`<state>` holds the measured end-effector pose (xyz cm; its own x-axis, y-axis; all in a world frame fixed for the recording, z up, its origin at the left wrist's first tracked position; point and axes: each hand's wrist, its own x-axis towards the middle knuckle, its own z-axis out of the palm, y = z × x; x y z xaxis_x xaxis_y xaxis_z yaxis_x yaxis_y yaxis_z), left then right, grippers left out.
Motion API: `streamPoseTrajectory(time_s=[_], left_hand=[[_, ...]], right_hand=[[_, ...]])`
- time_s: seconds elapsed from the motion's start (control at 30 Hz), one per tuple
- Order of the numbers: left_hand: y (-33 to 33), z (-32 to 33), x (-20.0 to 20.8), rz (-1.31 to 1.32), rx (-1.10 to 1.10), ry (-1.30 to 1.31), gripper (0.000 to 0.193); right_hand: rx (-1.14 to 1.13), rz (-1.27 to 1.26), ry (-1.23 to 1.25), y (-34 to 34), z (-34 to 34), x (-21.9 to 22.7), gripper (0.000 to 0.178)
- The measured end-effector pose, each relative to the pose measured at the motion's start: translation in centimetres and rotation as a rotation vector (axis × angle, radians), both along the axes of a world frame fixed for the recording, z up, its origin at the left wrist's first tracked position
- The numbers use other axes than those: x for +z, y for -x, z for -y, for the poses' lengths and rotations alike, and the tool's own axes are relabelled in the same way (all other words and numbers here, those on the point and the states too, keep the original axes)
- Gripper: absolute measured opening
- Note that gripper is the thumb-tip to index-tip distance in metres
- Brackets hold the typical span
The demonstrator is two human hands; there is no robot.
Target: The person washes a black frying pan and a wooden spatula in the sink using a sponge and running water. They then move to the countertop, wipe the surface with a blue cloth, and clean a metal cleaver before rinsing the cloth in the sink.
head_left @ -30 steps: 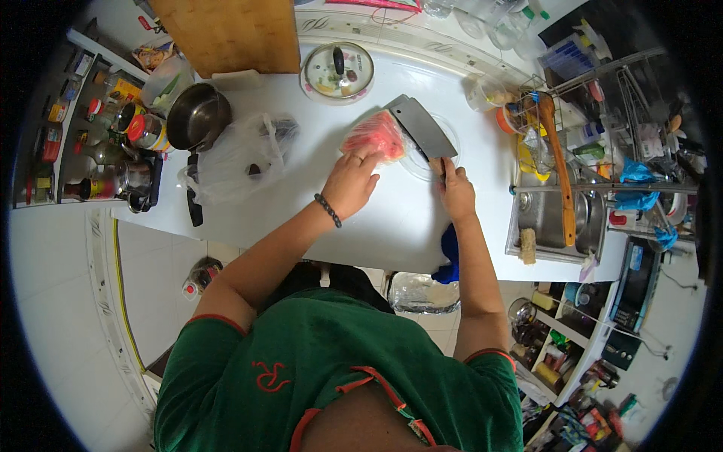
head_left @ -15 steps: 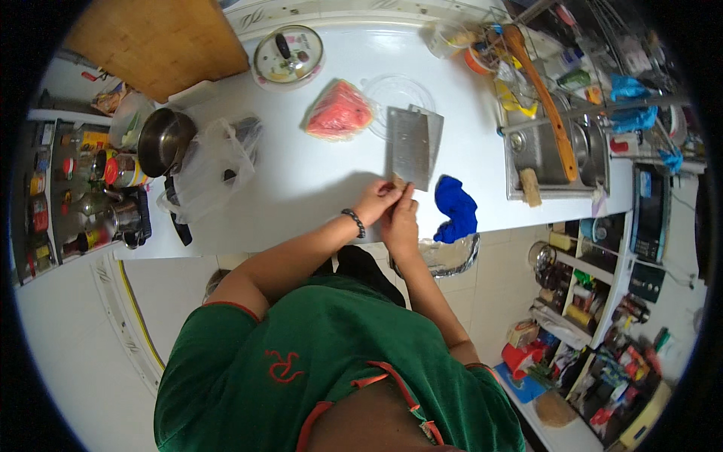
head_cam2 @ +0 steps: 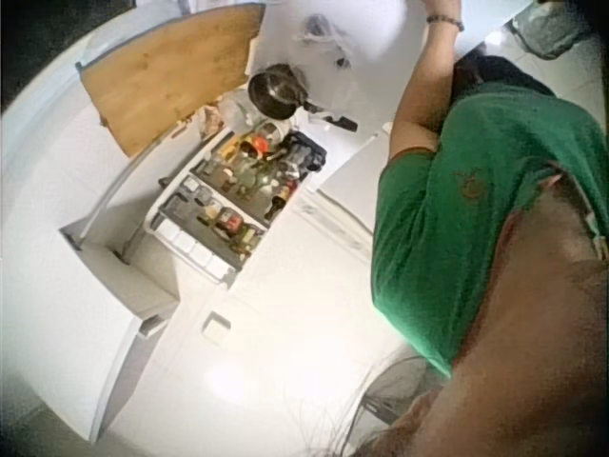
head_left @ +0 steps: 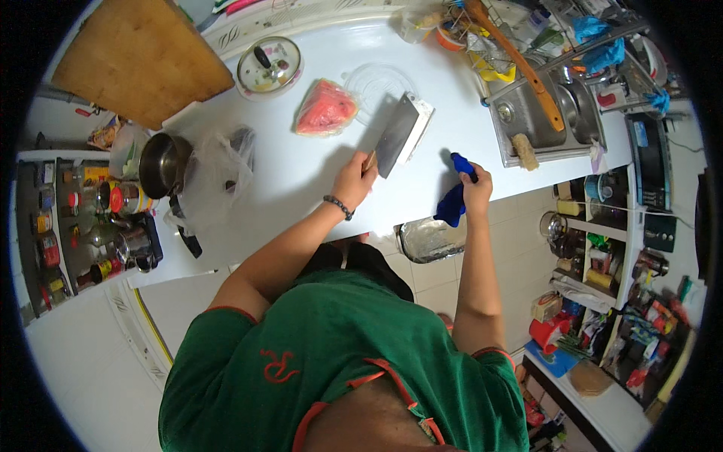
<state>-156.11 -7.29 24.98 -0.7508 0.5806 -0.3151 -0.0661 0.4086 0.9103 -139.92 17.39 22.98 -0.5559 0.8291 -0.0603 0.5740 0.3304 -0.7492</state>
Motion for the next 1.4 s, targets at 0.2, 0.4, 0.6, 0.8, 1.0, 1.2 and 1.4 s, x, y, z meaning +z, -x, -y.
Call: streamPoseTrajectory(time_s=[0.2,0.4,0.6,0.8,1.0,1.2,1.4], left_hand=[[-1.9,-1.3,1.1,0.44,-0.101,-0.158,0.01],[-2.1,-1.0,0.3,0.489,-0.184,-0.197,0.01],[-2.2,0.5,1.9,0.572,-0.217,-0.145,0.013],[-1.2,2.6,3.8,0.411,-0.232,-0.153,0.037],[-1.3,2.3,4.8,-0.504,-0.514,0.07,0.046],[-1.7,1.7,2.7,-0.8,-0.648,0.218,0.042],[-1.8,1.5,3.7,-0.761,-0.651,0.251,0.042]], right_hand=[[0.419,-0.238,-0.393,4.1,10.5,7.5,0.037],[0.293,-0.205,-0.306,4.8,10.7,3.5,0.025],[0.091,-0.114,-0.386,5.9,4.3,-1.3,0.017],[-0.317,-0.336,-0.025,2.7,-2.1,-1.9,0.019],[-0.134,-0.563,-0.093,0.7,3.2,5.8,0.021],[0.392,-0.278,-0.235,6.4,12.0,4.7,0.018],[0.388,-0.176,-0.412,8.7,9.2,0.9,0.01]])
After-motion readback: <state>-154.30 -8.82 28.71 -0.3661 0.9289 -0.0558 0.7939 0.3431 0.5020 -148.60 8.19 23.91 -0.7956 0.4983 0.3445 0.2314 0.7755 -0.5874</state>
